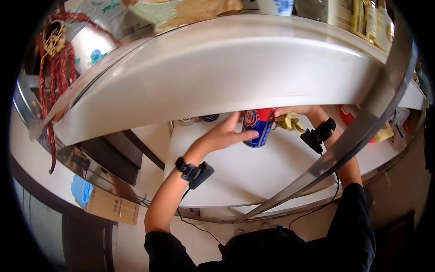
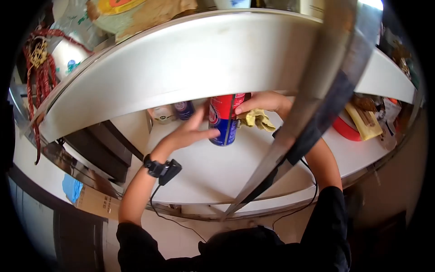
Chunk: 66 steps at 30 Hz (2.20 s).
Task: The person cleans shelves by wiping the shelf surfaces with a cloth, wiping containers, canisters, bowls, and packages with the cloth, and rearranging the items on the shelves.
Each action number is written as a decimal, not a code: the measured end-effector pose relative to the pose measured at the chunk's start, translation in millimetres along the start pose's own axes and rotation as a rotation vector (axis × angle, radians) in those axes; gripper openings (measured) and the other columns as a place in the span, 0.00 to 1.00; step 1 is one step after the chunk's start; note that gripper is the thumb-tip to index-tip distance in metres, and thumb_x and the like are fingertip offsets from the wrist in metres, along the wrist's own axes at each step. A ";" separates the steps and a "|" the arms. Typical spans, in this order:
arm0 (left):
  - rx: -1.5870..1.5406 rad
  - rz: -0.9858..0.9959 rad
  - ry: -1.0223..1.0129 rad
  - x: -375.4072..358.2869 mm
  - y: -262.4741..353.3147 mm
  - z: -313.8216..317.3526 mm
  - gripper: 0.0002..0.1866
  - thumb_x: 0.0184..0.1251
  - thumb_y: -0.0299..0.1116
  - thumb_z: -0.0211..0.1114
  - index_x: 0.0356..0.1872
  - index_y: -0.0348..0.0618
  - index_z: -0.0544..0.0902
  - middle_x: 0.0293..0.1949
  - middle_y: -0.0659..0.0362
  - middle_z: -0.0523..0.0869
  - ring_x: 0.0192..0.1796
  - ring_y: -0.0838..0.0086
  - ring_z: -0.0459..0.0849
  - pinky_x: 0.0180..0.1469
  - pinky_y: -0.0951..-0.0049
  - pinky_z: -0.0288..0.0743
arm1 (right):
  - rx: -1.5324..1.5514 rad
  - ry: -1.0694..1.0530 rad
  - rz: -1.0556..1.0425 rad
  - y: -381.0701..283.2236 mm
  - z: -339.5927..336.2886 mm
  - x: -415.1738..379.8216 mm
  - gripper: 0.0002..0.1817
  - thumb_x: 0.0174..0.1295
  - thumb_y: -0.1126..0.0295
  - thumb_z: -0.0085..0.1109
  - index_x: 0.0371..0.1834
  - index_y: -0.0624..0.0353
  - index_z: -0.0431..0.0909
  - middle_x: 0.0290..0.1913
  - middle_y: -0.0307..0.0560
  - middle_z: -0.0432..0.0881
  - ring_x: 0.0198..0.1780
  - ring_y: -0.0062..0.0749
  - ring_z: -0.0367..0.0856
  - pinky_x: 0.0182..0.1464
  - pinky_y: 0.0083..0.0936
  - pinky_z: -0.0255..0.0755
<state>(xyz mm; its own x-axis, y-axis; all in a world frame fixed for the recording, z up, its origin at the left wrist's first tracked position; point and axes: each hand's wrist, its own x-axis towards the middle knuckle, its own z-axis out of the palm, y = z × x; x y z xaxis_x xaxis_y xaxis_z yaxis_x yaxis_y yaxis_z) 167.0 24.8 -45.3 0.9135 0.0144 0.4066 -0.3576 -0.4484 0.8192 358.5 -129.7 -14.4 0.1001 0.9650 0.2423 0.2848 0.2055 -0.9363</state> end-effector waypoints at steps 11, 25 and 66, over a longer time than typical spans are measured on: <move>0.344 0.021 0.514 3.6 -31.3 16.3 0.21 0.49 0.31 0.71 0.45 0.36 0.75 0.41 0.51 0.81 0.43 0.62 0.80 0.46 0.68 0.73 | -0.270 0.356 -0.151 31.9 8.2 28.2 0.26 0.46 0.72 0.70 0.50 0.64 0.74 0.47 0.50 0.79 0.48 0.31 0.77 0.51 0.27 0.72; 0.771 -0.321 0.171 -12.1 -57.3 0.8 0.37 0.57 0.40 0.62 0.61 0.26 0.58 0.61 0.37 0.63 0.65 0.50 0.62 0.65 0.62 0.59 | -0.459 0.441 -0.214 41.7 25.0 76.9 0.23 0.47 0.70 0.68 0.49 0.62 0.75 0.45 0.49 0.80 0.47 0.31 0.78 0.50 0.26 0.72; 0.984 -0.064 0.506 -41.3 -14.3 -101.7 0.21 0.60 0.34 0.60 0.53 0.35 0.73 0.52 0.43 0.76 0.55 0.54 0.74 0.57 0.64 0.67 | -0.718 0.340 -0.042 21.7 48.8 108.8 0.18 0.58 0.60 0.58 0.46 0.62 0.78 0.43 0.50 0.82 0.44 0.34 0.79 0.48 0.26 0.71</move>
<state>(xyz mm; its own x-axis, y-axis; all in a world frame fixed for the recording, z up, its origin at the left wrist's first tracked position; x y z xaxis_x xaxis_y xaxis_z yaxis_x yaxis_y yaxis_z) 114.6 121.5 -32.7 0.6594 0.3256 0.6776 0.2029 -0.9450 0.2566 329.1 -12.3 -20.8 0.3284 0.8323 0.4467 0.8282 -0.0263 -0.5598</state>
